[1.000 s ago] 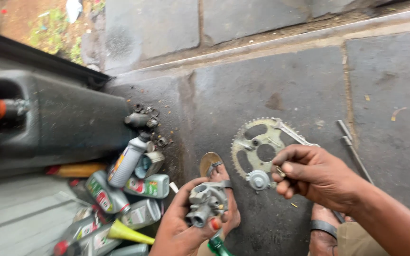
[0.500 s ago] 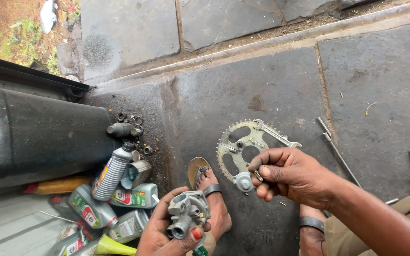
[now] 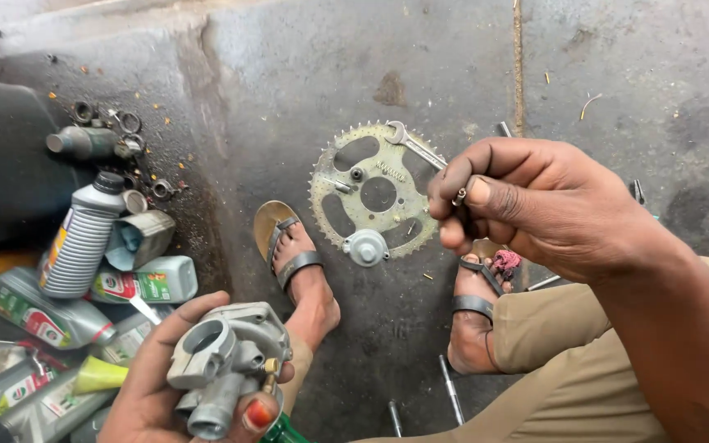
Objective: Cleaning and assembling components of a motorcycle carburetor using tools.
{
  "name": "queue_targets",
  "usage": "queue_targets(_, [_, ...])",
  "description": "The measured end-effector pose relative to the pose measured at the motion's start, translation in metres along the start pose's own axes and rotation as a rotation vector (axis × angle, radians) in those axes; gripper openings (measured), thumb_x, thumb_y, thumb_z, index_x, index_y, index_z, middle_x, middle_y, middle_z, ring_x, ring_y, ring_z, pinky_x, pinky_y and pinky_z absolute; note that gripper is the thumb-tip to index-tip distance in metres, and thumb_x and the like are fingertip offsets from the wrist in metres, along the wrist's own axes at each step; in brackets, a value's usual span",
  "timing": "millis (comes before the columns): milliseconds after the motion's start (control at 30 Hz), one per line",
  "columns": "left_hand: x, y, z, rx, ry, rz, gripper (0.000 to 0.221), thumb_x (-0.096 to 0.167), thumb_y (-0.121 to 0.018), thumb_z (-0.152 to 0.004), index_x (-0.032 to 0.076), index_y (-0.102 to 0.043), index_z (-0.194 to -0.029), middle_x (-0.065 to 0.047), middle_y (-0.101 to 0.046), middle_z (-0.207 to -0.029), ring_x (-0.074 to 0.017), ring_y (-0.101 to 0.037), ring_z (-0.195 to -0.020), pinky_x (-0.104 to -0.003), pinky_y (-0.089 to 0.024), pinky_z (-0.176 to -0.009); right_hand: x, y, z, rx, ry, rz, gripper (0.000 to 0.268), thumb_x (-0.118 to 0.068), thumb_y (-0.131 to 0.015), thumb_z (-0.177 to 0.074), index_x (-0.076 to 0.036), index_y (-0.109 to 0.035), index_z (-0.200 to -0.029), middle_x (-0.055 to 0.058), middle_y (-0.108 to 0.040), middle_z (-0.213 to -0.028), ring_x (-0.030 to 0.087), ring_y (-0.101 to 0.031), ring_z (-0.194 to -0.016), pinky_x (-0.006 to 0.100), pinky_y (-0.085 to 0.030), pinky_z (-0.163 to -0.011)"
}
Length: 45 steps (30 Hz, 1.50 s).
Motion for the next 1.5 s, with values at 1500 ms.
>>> queue_targets(1500, [-0.048,0.009,0.013,-0.430,0.181,0.360,0.059,0.021,-0.059,-0.104,-0.005,-0.037,-0.152,-0.038,-0.054,-0.142,-0.0506,-0.058,-0.132,-0.057,-0.044,-0.115,-0.017,0.034,-0.006,0.247,0.208,-0.080,0.025,0.000,-0.049,-0.110,0.009,-0.061,-0.131,0.023,-0.068,-0.110,0.027,-0.071,-0.094,0.042,-0.061,-0.089])
Point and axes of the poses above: each hand's wrist, its own z-axis away from the middle knuckle, its own y-axis out of the back of the hand, x = y × z, the point moved 8 cm from there along -z, towards the middle knuckle
